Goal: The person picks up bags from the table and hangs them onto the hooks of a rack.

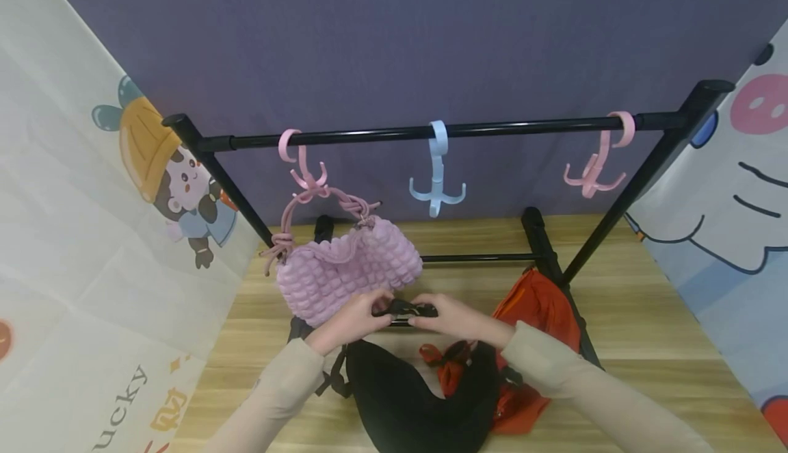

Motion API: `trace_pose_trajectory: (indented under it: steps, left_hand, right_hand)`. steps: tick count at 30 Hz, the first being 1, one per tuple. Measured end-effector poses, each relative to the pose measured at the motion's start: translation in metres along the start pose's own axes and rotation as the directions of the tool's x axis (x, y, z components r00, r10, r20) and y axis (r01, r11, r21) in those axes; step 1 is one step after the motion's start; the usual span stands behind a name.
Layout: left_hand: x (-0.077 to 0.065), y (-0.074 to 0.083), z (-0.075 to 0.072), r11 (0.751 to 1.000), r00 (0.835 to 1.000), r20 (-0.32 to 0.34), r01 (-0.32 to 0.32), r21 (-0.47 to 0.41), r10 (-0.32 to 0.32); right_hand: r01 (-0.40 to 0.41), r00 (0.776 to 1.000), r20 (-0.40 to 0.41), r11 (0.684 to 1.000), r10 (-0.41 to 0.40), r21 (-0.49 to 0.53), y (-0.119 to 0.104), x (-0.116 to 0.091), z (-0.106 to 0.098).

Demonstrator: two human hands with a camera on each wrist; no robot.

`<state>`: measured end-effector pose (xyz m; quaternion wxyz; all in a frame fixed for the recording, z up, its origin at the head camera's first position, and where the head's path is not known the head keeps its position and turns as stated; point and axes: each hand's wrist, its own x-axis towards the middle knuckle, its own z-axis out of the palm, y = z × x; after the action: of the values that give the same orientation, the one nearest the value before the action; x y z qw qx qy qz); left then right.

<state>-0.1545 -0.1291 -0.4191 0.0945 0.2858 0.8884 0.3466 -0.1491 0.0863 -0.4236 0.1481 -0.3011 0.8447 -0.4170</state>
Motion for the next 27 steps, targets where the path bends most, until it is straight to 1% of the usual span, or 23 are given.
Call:
trace_pose_trajectory:
  steps: [3,6,10,14,19,23,27]
  left_hand:
    - [0.0,0.003,-0.001,0.999,1.0,0.0,-0.018,-0.034,0.018]
    - [0.0,0.005,-0.002,0.998,0.999,-0.012,-0.033,-0.044,0.033]
    - [0.0,0.008,-0.004,0.997,0.998,-0.045,-0.046,-0.056,0.044]
    - [0.0,0.011,-0.004,0.996,0.994,-0.084,-0.07,-0.052,0.066]
    - [0.001,0.012,-0.005,0.991,0.983,-0.129,-0.134,-0.03,0.129]
    - [0.0,0.015,-0.007,0.984,0.972,-0.158,-0.18,-0.013,0.176]
    - [-0.001,0.018,-0.01,0.98,0.967,-0.166,-0.198,0.003,0.195]
  right_hand:
    - [-0.003,1.0,-0.024,1.0,0.003,-0.001,-0.003,-0.002,-0.004]
    - [-0.005,0.999,-0.041,1.0,0.004,-0.016,-0.004,-0.003,-0.007]
    - [-0.008,0.998,-0.064,0.999,0.006,-0.04,-0.004,-0.005,-0.013]
    - [-0.002,0.997,-0.081,0.999,-0.001,-0.041,-0.006,-0.008,-0.02]
    - [0.009,0.993,-0.115,1.0,-0.011,-0.015,-0.009,-0.012,-0.028]
    - [0.034,0.984,-0.175,0.998,-0.041,-0.043,-0.012,-0.014,-0.034]
    - [0.051,0.975,-0.213,0.995,-0.069,-0.086,-0.014,-0.017,-0.038]
